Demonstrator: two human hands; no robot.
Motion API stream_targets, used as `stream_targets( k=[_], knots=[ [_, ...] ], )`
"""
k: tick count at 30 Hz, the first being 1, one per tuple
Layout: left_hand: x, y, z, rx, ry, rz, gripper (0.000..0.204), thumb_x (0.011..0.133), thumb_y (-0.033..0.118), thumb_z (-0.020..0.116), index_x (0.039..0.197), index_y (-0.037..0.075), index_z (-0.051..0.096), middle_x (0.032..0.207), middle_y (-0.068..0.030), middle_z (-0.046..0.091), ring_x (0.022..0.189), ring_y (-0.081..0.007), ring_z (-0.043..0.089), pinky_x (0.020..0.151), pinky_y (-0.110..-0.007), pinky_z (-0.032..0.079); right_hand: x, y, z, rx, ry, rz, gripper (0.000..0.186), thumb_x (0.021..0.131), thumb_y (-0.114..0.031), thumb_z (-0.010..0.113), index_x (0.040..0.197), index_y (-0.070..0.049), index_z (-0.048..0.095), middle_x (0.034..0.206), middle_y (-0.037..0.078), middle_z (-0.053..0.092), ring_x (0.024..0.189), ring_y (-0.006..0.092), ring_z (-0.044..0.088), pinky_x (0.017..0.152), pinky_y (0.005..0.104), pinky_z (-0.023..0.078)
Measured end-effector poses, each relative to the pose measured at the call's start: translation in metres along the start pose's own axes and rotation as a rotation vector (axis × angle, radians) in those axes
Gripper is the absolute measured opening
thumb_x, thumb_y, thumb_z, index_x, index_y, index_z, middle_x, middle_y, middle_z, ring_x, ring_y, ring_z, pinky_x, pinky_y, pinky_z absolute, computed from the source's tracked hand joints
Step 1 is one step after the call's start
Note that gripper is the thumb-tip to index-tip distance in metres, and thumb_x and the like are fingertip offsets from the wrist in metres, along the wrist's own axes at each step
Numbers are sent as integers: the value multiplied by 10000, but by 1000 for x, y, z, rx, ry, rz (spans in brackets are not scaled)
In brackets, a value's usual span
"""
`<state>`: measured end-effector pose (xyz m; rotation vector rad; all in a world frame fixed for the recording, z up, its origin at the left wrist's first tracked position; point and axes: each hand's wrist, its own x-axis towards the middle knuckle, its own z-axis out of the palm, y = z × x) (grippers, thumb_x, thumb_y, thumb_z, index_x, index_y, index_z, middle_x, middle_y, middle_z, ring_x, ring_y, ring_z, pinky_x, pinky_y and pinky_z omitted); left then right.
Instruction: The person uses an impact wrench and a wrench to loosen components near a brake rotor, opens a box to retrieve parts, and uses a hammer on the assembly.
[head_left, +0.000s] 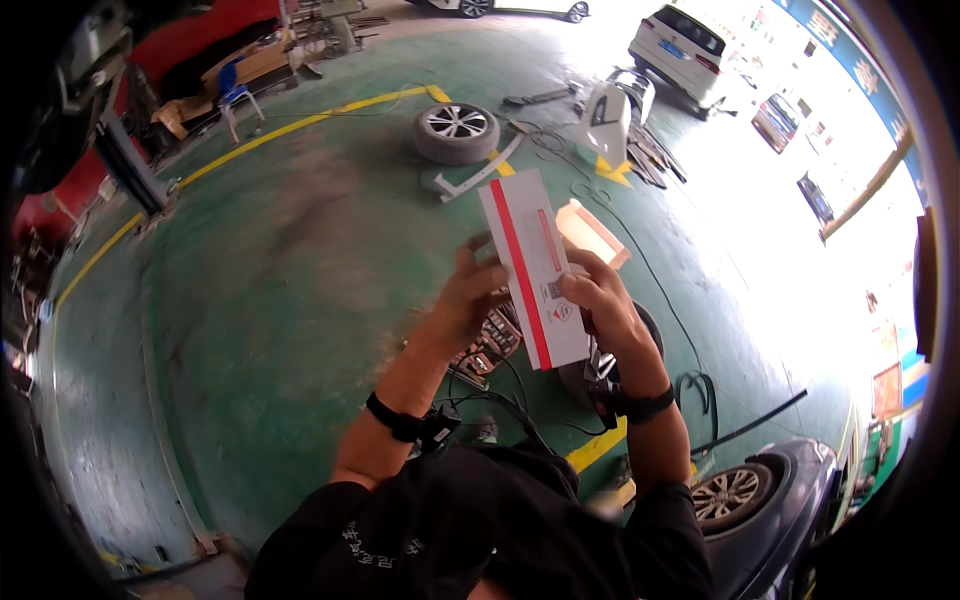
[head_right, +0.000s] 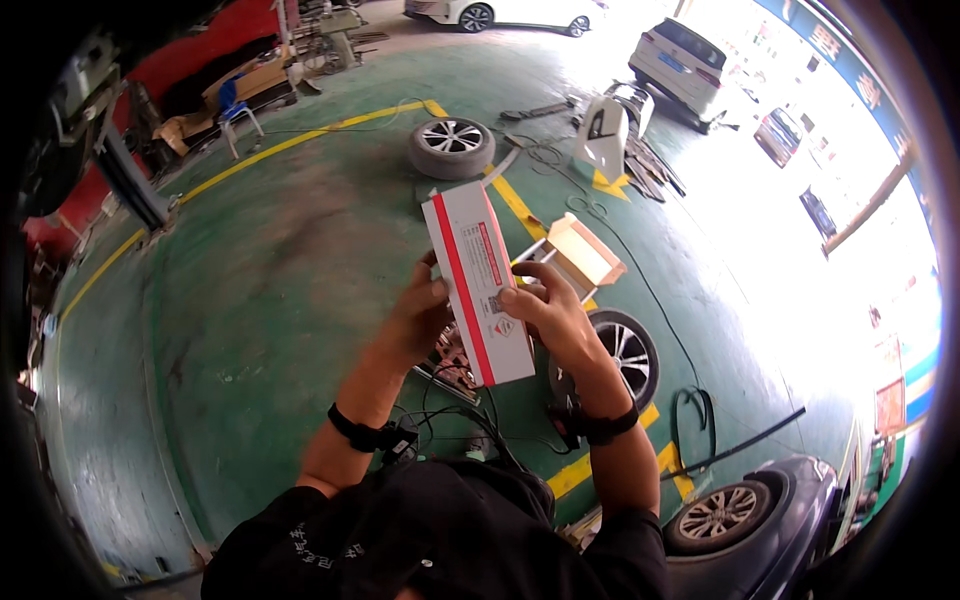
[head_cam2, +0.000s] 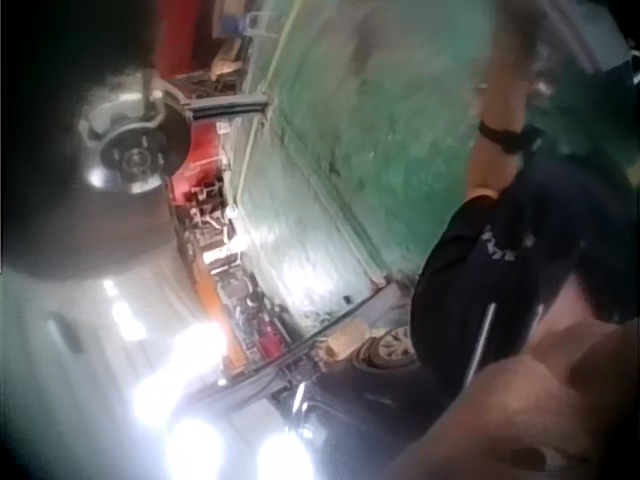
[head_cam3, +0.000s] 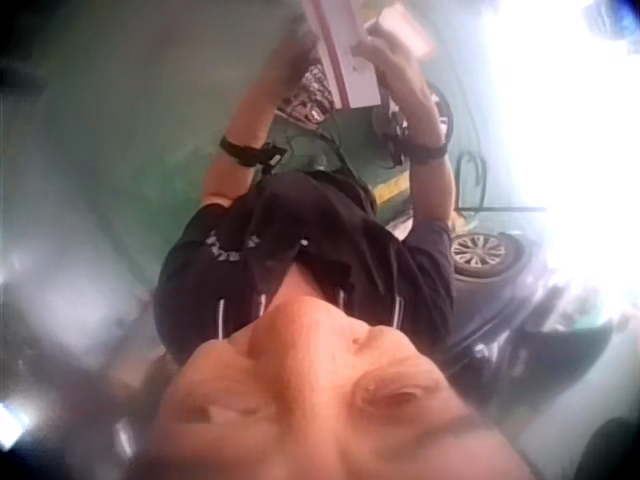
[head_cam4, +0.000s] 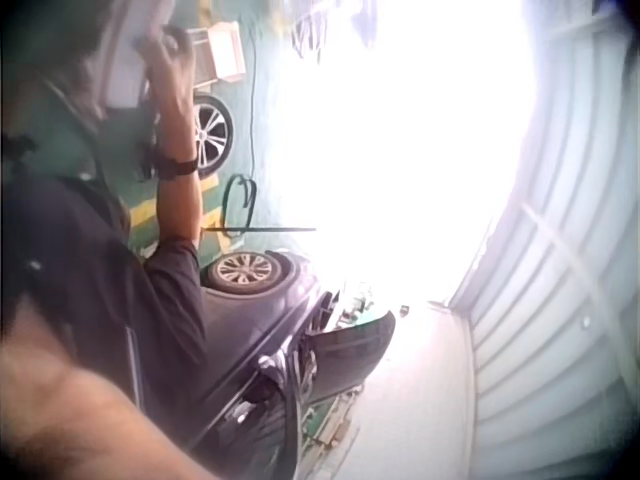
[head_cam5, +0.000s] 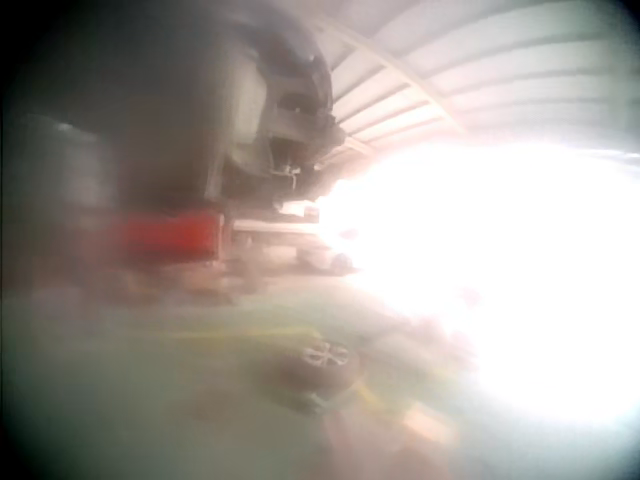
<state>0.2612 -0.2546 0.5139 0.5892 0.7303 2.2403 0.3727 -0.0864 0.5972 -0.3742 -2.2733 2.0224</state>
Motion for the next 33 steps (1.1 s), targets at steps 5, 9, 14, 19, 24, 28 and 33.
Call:
stream_targets(
  k=[5,9,14,19,24,28,33],
  knots=[
    [-2,12,10,54,61,39,865,784,386,768,1446,73,307,1312,-102,529,1208,-246,555,1035,-430,461,11,-6,10,-17,-28,21,886,760,-376,783,1372,123,382,1135,260,646,1026,269,658,881,351,523],
    [-1,13,4,21,102,64,856,788,359,757,1451,71,299,1295,-109,535,1203,-257,554,1031,-436,460,20,-5,14,1,-38,40,899,742,-389,797,1362,124,396,1141,267,640,1009,282,666,869,351,533],
    [-4,10,-7,-12,193,77,879,768,323,769,1443,117,244,1266,-120,563,1185,-260,550,1014,-447,420,28,-3,17,10,-83,22,897,734,-400,796,1352,124,411,1136,265,644,977,275,672,852,350,541],
    [-16,18,-5,-9,227,146,816,788,238,760,1418,111,257,1235,-145,575,1143,-269,583,972,-447,480,32,-6,24,6,-131,20,884,740,-409,782,1346,122,420,1154,271,638,986,276,670,851,348,542],
    [-30,32,-6,-30,247,157,809,796,179,753,1421,98,247,1233,-180,566,1121,-282,602,954,-444,513,38,-3,36,49,-179,32,873,743,-401,779,1345,120,422,1153,276,639,982,277,671,854,347,543],
    [-38,38,-18,3,267,192,826,785,173,758,1423,91,240,1242,-195,558,1137,-297,594,962,-447,515,39,-7,49,37,-196,27,889,734,-403,791,1340,128,416,1102,252,665,954,263,676,849,339,542],
    [-51,50,-30,60,257,211,833,777,172,748,1426,90,233,1271,-206,543,1154,-307,583,970,-445,509,39,-11,65,-66,-199,-13,890,727,-394,808,1326,136,416,1063,218,684,934,239,678,846,326,535]
  ],
)
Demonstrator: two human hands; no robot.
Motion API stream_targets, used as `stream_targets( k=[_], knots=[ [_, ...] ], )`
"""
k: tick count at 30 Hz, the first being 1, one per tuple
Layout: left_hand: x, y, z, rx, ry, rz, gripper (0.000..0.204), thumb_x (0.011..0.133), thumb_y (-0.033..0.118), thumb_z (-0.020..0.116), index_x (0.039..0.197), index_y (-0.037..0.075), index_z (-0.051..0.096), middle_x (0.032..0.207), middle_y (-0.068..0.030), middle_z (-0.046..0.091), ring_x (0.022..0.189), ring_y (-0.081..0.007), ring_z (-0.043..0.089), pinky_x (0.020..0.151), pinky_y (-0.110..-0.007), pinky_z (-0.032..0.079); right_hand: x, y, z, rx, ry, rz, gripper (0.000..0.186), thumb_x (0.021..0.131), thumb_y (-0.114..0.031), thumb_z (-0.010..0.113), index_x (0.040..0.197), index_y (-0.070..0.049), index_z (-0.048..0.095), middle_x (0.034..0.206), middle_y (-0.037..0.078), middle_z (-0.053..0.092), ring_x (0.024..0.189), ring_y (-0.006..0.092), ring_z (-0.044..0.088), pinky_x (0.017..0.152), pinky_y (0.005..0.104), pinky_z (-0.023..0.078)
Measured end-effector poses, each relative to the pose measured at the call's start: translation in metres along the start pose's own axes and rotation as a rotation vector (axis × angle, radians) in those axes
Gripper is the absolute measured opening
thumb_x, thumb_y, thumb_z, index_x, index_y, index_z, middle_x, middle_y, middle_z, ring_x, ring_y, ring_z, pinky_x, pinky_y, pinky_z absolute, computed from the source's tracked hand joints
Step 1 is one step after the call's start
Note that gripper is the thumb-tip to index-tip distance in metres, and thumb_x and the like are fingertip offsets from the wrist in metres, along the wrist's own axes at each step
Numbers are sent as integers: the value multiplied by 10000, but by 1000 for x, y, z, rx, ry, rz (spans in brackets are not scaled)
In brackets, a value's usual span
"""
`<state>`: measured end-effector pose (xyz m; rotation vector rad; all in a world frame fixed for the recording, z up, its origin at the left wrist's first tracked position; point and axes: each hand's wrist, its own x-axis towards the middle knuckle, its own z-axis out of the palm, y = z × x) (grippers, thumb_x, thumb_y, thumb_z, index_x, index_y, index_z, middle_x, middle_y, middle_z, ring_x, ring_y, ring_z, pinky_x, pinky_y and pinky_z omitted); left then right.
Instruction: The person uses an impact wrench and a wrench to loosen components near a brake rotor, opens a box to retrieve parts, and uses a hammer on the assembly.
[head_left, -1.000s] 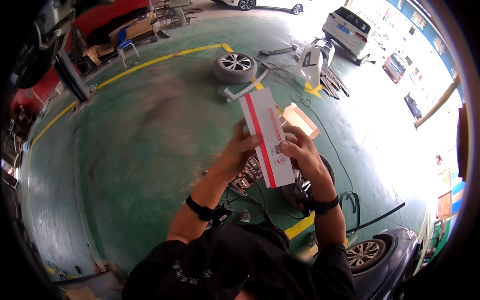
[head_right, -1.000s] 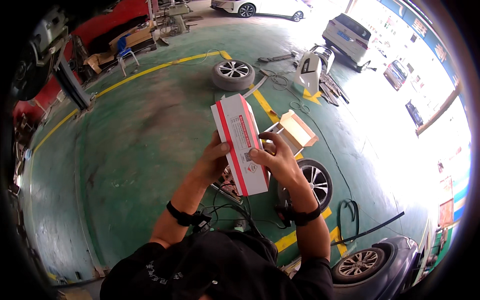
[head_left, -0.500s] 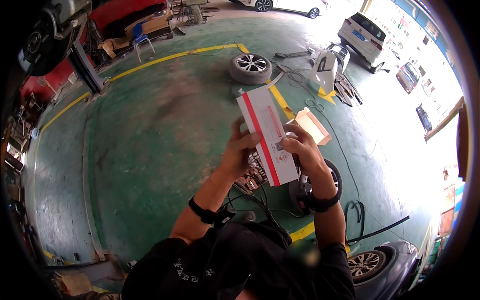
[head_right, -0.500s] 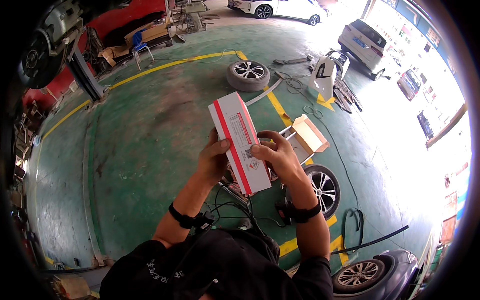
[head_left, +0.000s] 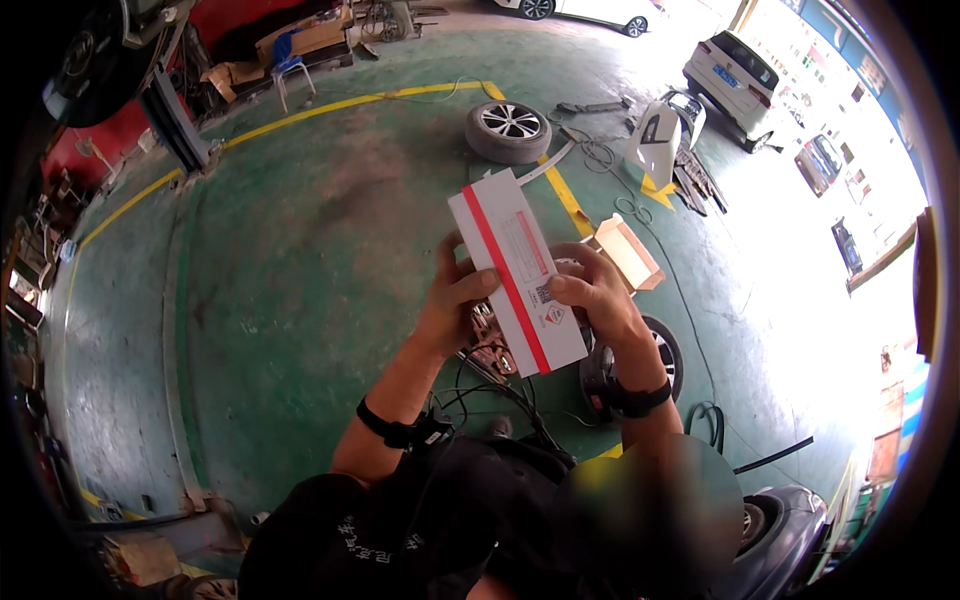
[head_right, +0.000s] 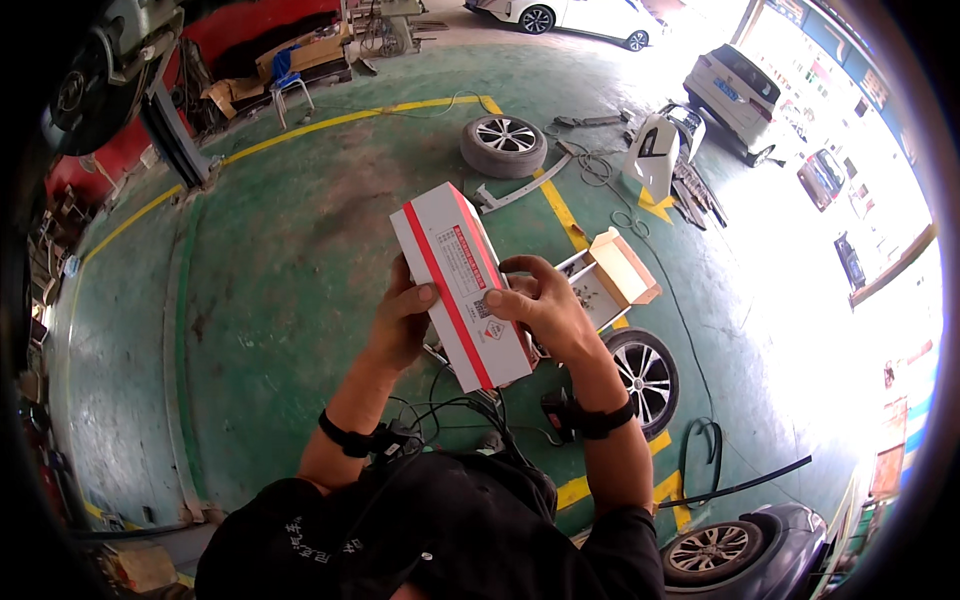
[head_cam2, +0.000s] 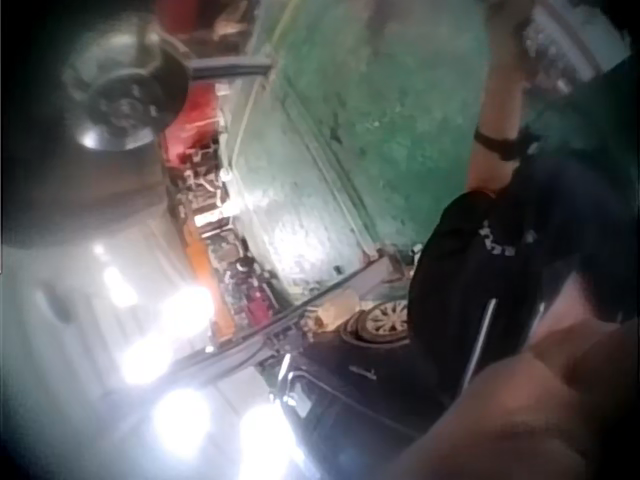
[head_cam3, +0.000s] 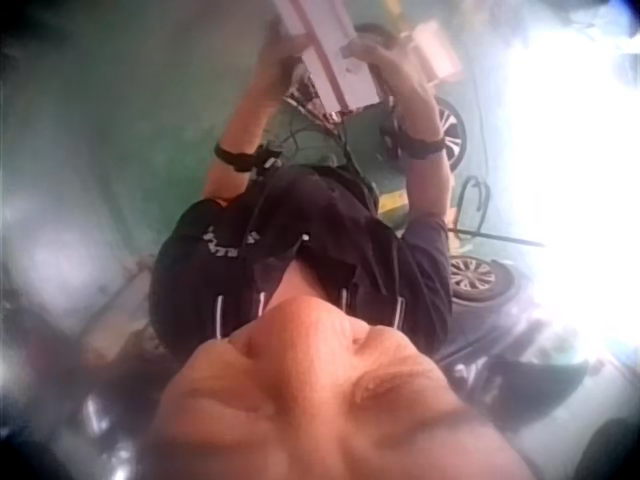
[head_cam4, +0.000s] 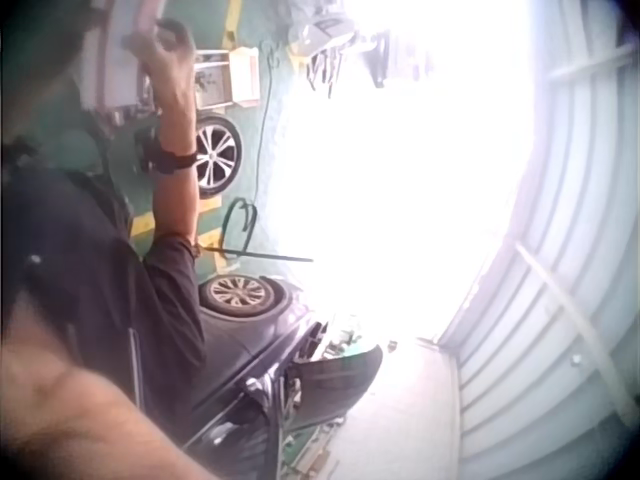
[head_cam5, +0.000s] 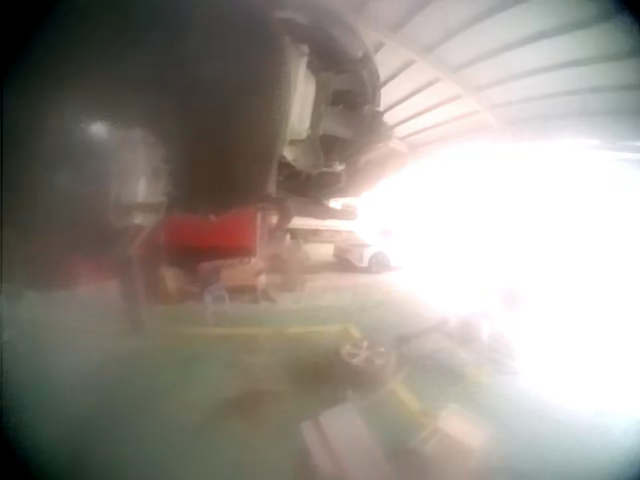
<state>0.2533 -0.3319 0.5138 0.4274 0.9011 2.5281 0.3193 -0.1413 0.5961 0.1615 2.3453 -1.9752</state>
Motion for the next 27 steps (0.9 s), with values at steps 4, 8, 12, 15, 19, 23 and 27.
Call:
stream_targets(
  k=[4,8,12,15,19,23,27],
  knots=[
    [-7,9,-13,-7,6,-3,862,772,185,748,1442,97,213,1285,-206,538,1182,-296,568,994,-444,485,4,-4,12,4,-15,15,895,725,-402,809,1326,134,418,1067,216,684,930,235,677,843,324,536],
    [-14,21,-23,-4,-13,1,886,770,203,746,1469,102,211,1305,-179,538,1209,-283,551,1025,-451,455,7,-7,21,5,-30,23,885,725,-396,804,1327,131,426,1074,217,680,940,233,675,841,322,536],
    [-29,26,-57,11,39,15,808,759,312,741,1438,72,374,1306,-108,557,1201,-267,558,1029,-431,445,14,-13,37,37,-91,59,868,720,-368,800,1337,119,431,1103,218,665,949,227,670,840,317,536],
    [-38,35,-97,-291,-18,-57,715,783,328,742,1377,35,472,1235,-135,618,1128,-282,625,988,-434,514,26,50,-23,54,59,-182,730,774,-320,743,1302,104,470,1043,163,652,879,224,665,787,289,538],
    [-52,52,-125,-475,35,97,661,836,493,640,1284,10,583,1171,-164,666,988,-298,686,874,-409,584,31,60,-45,699,147,-281,622,843,-156,747,1348,39,440,1116,182,610,944,239,647,816,335,537],
    [-60,36,-140,-646,137,170,547,911,458,558,1263,43,614,1142,-129,684,973,-272,692,858,-393,586,47,140,-67,46,553,-655,667,825,-118,773,1394,-6,443,1072,133,603,1012,233,600,864,353,503],
    [-75,45,-138,-616,202,176,519,962,483,506,1249,69,631,1155,-115,681,986,-262,687,856,-393,586,37,132,-16,-917,689,-688,567,851,-123,745,1349,-4,501,1101,120,614,1010,221,608,865,339,518]
  ],
)
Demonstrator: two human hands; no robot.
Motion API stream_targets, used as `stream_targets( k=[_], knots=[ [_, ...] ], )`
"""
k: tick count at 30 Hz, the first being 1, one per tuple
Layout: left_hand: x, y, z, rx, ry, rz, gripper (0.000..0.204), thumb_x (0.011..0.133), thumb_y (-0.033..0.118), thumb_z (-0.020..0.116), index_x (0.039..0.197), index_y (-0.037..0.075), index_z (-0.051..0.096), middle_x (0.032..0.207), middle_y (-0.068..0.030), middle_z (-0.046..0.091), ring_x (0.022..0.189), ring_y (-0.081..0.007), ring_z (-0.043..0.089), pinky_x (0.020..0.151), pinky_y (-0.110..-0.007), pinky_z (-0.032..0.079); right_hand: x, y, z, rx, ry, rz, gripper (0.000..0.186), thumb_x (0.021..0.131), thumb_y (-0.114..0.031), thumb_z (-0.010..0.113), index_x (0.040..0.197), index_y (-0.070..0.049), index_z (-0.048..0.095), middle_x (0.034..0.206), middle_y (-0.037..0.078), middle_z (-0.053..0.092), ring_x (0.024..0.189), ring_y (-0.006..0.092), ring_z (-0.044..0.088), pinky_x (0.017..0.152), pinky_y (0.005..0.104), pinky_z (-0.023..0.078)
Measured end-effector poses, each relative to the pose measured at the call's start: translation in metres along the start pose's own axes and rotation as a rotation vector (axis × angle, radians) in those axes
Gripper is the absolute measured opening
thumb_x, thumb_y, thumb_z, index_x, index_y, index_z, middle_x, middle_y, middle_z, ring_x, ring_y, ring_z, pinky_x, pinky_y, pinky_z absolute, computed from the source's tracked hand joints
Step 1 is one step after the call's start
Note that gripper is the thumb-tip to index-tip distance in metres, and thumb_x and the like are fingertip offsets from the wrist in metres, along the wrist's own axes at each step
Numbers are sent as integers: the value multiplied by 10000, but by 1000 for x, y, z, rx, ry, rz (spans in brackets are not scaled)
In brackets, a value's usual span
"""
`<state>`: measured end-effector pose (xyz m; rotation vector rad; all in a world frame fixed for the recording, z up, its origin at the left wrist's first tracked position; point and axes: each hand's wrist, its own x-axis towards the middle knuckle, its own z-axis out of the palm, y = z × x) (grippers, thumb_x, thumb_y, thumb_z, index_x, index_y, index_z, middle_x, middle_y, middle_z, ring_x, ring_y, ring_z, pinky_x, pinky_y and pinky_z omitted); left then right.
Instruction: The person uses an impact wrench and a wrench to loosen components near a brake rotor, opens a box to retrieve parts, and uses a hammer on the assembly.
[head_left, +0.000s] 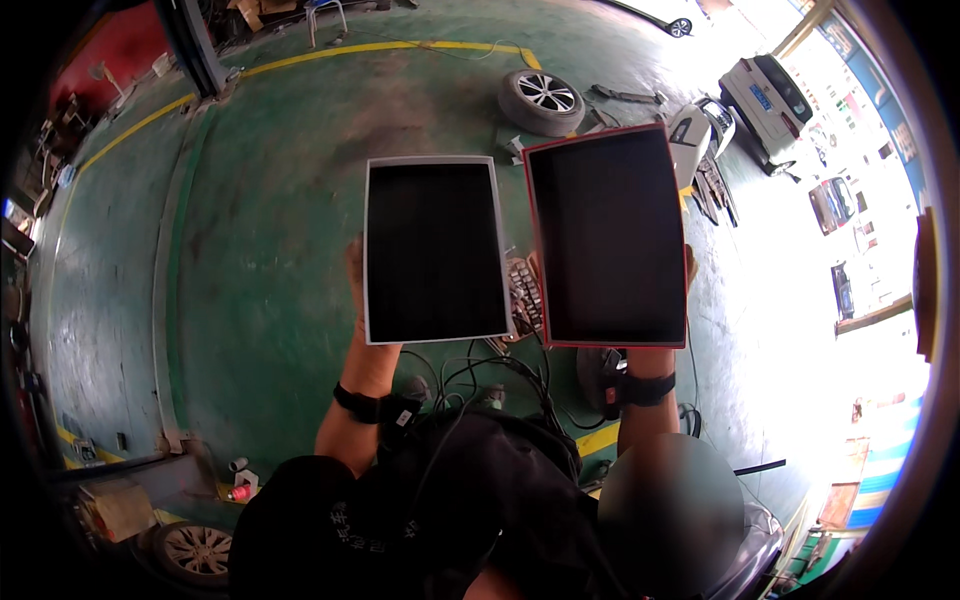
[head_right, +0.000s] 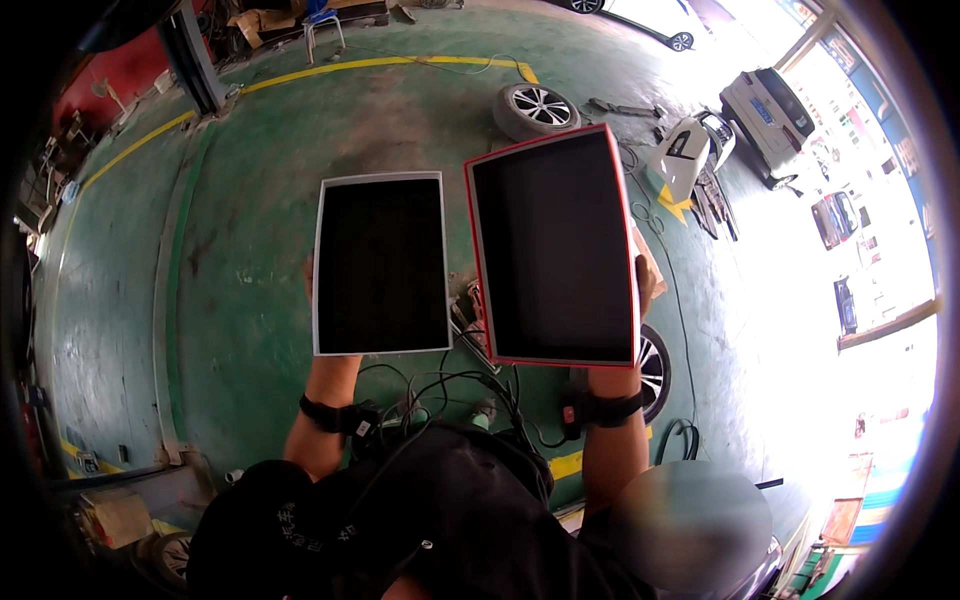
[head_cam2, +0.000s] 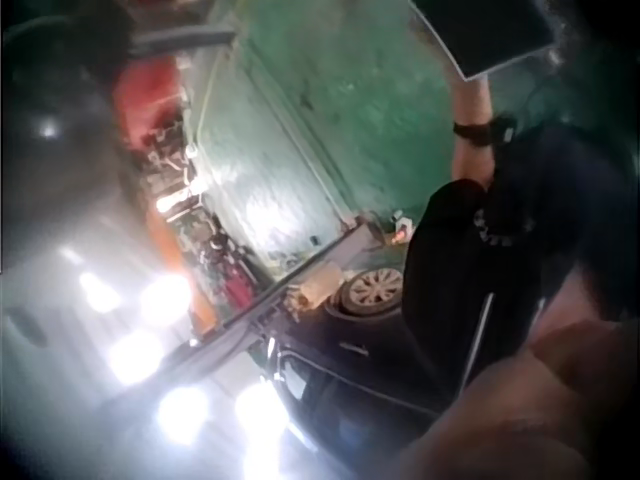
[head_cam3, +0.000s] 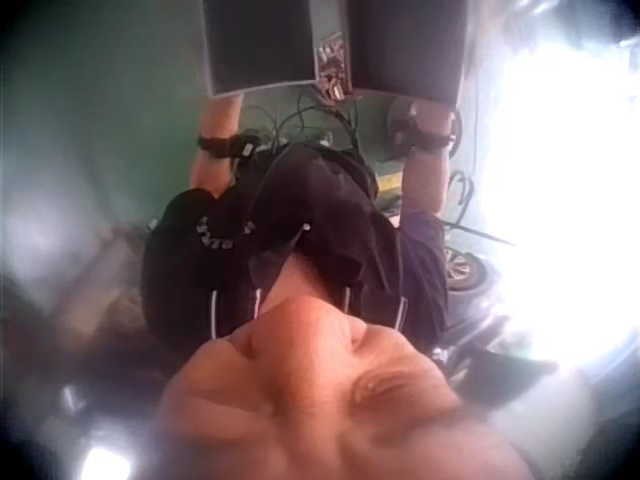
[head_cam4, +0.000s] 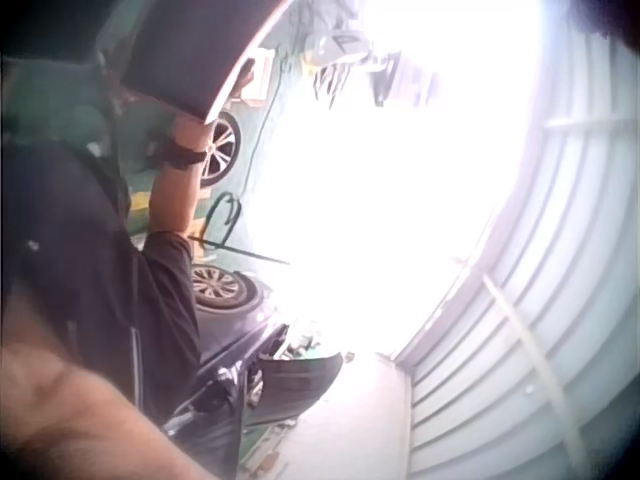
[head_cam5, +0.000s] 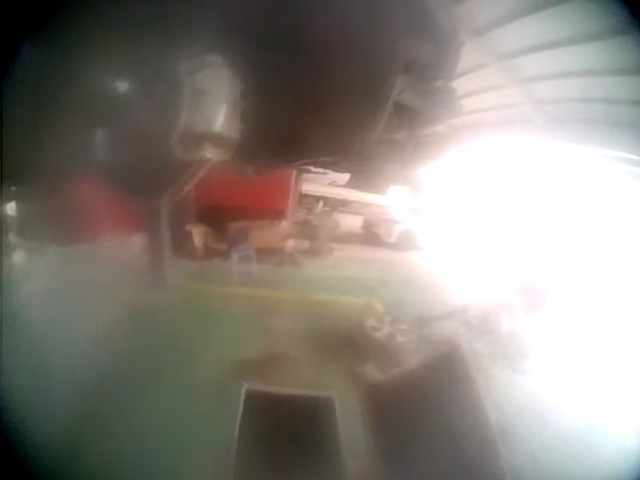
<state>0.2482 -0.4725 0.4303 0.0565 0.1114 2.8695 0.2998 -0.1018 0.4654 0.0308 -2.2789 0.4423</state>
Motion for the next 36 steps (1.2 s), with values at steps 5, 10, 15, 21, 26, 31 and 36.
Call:
stream_targets(
  k=[5,10,15,21,26,31,36],
  knots=[
    [-14,19,-37,-29,-114,-8,536,989,490,463,1275,66,622,1230,-138,654,1064,-279,665,911,-424,561,8,-56,6,414,-121,85,341,983,-132,563,1294,4,532,1173,104,634,1005,185,639,854,306,551],
    [-26,37,-23,-126,-156,-137,547,938,403,500,1302,7,599,1253,-203,645,1071,-339,671,963,-464,544,-6,-91,29,326,-213,54,390,921,-195,599,1271,-27,569,1190,91,642,1077,228,606,938,354,474],
    [-25,55,-25,51,34,-297,491,826,210,529,1217,-81,593,1113,-234,681,947,-328,707,863,-409,600,-2,-130,40,-119,-366,-135,451,836,-341,660,1220,-106,626,1157,45,658,1158,225,545,997,377,379],
    [-24,54,-28,136,230,-345,532,771,192,548,1224,-83,589,1123,-238,682,928,-334,711,853,-417,600,-19,-116,73,522,-514,111,484,884,-369,637,1273,-85,596,1203,70,665,1166,224,575,1023,371,426],
    [-5,48,-65,259,392,-344,428,806,194,561,1160,-39,619,1042,-198,698,892,-298,710,826,-403,596,-59,-91,136,699,-221,-105,523,963,-423,571,1293,-17,564,1114,176,666,1037,214,645,937,357,512],
    [13,56,-56,466,519,-227,503,793,260,604,1219,-7,601,1069,-183,696,912,-317,704,835,-406,584,-19,-93,154,1309,-892,1204,459,961,-469,585,958,-21,688,655,-10,589,490,82,505,434,245,362],
    [53,81,-99,697,704,-218,557,771,304,595,1236,-2,594,1087,-182,695,924,-323,705,839,-430,584,-5,-69,209,1250,-1133,1213,453,903,-451,706,1013,-12,687,599,-57,459,453,57,380,407,249,252]
  ],
)
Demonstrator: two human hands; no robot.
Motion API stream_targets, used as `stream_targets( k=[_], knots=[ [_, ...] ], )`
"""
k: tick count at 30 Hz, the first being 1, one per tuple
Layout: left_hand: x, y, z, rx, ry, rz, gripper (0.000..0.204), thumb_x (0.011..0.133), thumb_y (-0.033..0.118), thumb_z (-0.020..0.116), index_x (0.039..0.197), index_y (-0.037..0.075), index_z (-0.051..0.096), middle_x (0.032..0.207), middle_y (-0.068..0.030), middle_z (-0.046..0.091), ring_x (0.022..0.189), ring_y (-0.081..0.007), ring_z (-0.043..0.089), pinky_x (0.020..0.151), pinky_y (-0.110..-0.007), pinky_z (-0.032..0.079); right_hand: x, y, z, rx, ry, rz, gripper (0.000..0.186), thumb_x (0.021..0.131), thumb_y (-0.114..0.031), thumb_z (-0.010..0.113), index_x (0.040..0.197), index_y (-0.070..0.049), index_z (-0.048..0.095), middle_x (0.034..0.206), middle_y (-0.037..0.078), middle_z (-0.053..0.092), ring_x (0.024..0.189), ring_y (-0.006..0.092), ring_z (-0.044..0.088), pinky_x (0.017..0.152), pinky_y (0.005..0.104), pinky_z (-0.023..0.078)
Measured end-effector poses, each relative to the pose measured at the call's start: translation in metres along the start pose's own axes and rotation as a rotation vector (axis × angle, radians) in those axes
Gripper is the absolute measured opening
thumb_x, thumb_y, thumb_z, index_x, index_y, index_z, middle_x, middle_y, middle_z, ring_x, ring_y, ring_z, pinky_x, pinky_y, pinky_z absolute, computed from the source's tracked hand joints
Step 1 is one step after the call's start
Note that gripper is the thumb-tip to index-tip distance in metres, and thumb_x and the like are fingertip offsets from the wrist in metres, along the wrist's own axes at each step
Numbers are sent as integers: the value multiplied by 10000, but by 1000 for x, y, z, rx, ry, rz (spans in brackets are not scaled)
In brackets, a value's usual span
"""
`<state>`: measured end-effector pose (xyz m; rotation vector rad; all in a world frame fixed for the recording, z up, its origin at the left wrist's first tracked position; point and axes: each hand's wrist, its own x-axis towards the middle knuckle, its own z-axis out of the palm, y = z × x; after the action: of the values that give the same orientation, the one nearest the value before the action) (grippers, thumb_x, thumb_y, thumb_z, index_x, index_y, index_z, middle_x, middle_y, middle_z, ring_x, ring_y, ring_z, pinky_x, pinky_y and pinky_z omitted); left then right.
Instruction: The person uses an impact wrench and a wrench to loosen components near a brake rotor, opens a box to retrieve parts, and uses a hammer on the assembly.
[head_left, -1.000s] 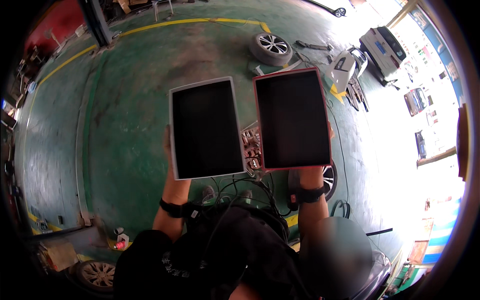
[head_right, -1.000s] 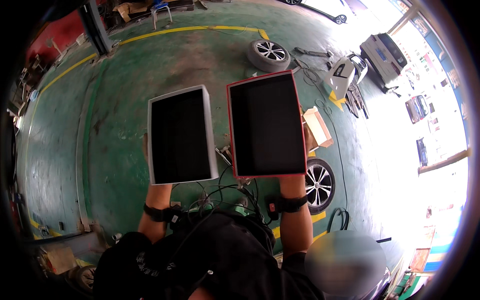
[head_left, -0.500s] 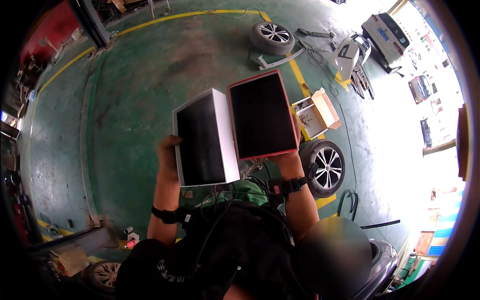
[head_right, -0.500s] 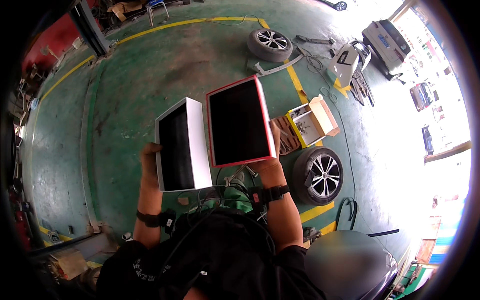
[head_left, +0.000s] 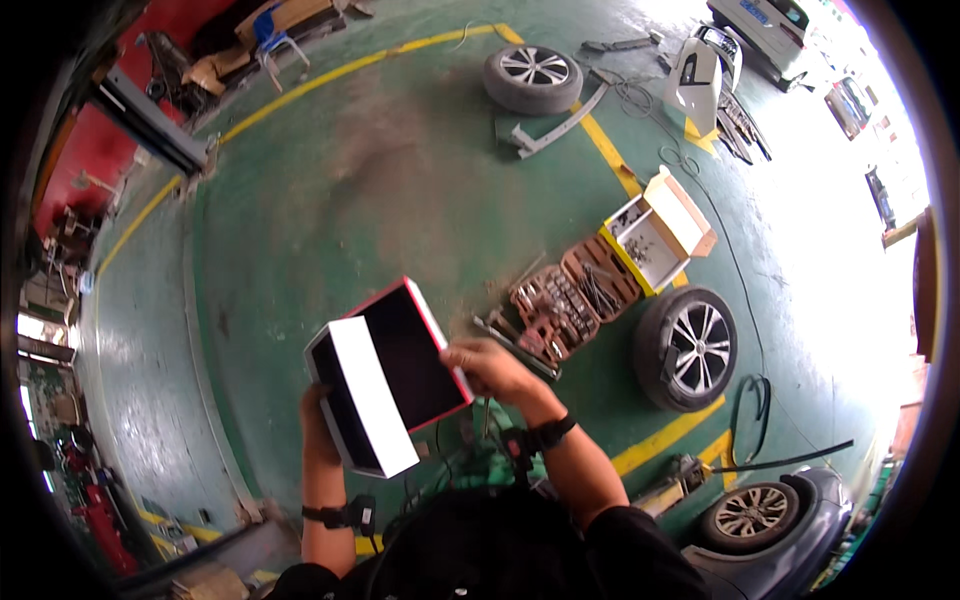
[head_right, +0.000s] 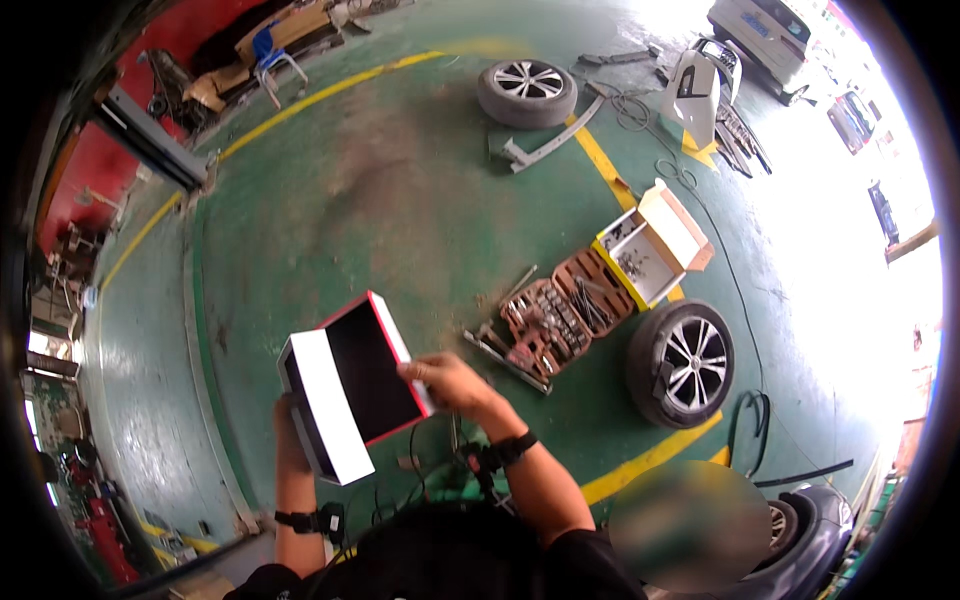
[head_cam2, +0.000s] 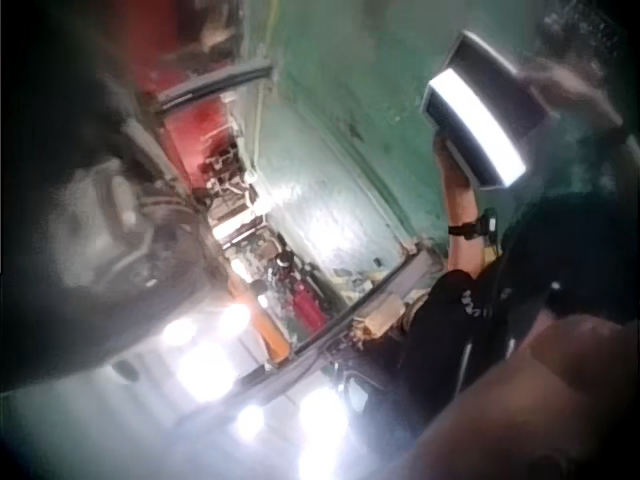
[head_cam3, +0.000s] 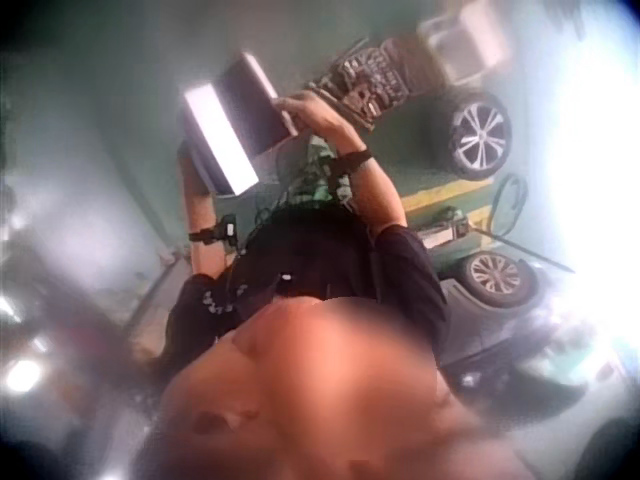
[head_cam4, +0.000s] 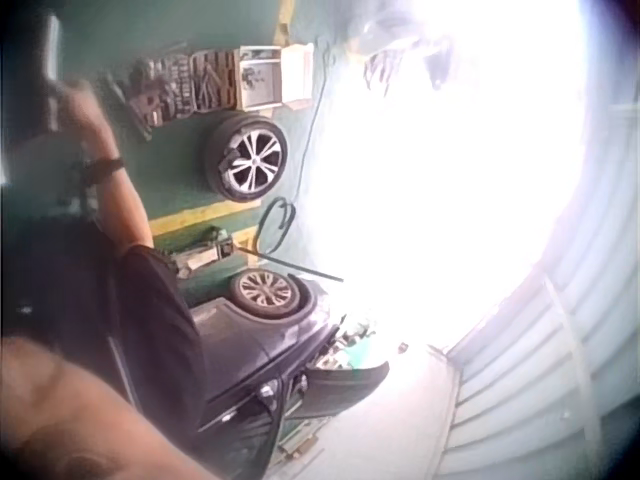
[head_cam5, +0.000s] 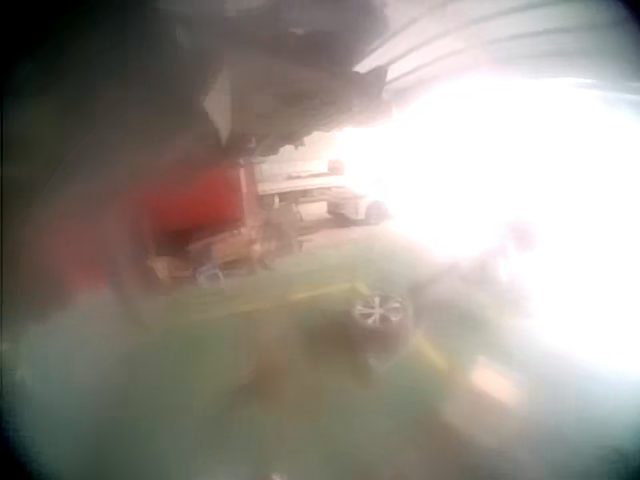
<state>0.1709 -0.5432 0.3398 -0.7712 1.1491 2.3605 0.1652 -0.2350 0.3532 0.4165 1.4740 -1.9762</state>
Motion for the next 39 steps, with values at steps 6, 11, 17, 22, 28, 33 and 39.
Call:
stream_targets(
  k=[6,11,17,22,28,33,39],
  knots=[
    [71,31,66,24,11,-9,406,853,283,506,1089,-19,639,985,-131,705,859,-262,712,801,-365,589,76,13,-40,183,-20,38,334,891,-353,724,974,-40,643,601,-50,434,447,55,380,386,247,249],
    [176,15,-5,-30,229,1,452,870,202,504,1263,-18,548,1222,-182,637,1121,-341,625,1019,-469,497,149,34,-102,546,255,146,245,872,-318,691,746,-152,562,585,-67,402,441,62,379,389,246,239],
    [220,-7,-50,126,404,-140,490,901,205,532,1340,-9,491,1327,-166,588,1212,-333,575,1070,-480,448,196,53,-170,764,550,159,138,858,-233,601,796,-135,526,635,-57,409,460,64,369,373,234,246],
    [321,-77,-124,288,487,-272,449,945,254,602,1295,-18,526,1263,-141,612,1131,-282,611,1005,-435,482,258,125,-210,393,792,324,130,831,-163,587,757,-115,493,626,-23,423,457,89,378,373,240,259],
    [460,-174,-164,799,477,-419,430,972,322,587,1261,4,570,1215,-119,645,1045,-257,646,861,-456,537,348,264,-266,-666,748,370,363,826,-240,535,961,84,627,895,329,656,790,451,671,796,501,522],
    [588,-263,-202,982,397,-456,513,982,372,567,1267,-54,567,1155,-188,658,1029,-282,647,854,-428,531,434,344,-305,-893,698,383,339,862,-212,472,965,56,652,977,323,664,973,474,641,914,522,502],
    [718,-336,-225,1251,293,-450,531,981,399,552,1186,-85,626,1191,-291,649,1143,-387,629,913,-449,491,516,408,-339,-1004,750,389,340,917,-275,502,947,22,663,936,288,682,923,451,663,864,512,524]
  ],
)
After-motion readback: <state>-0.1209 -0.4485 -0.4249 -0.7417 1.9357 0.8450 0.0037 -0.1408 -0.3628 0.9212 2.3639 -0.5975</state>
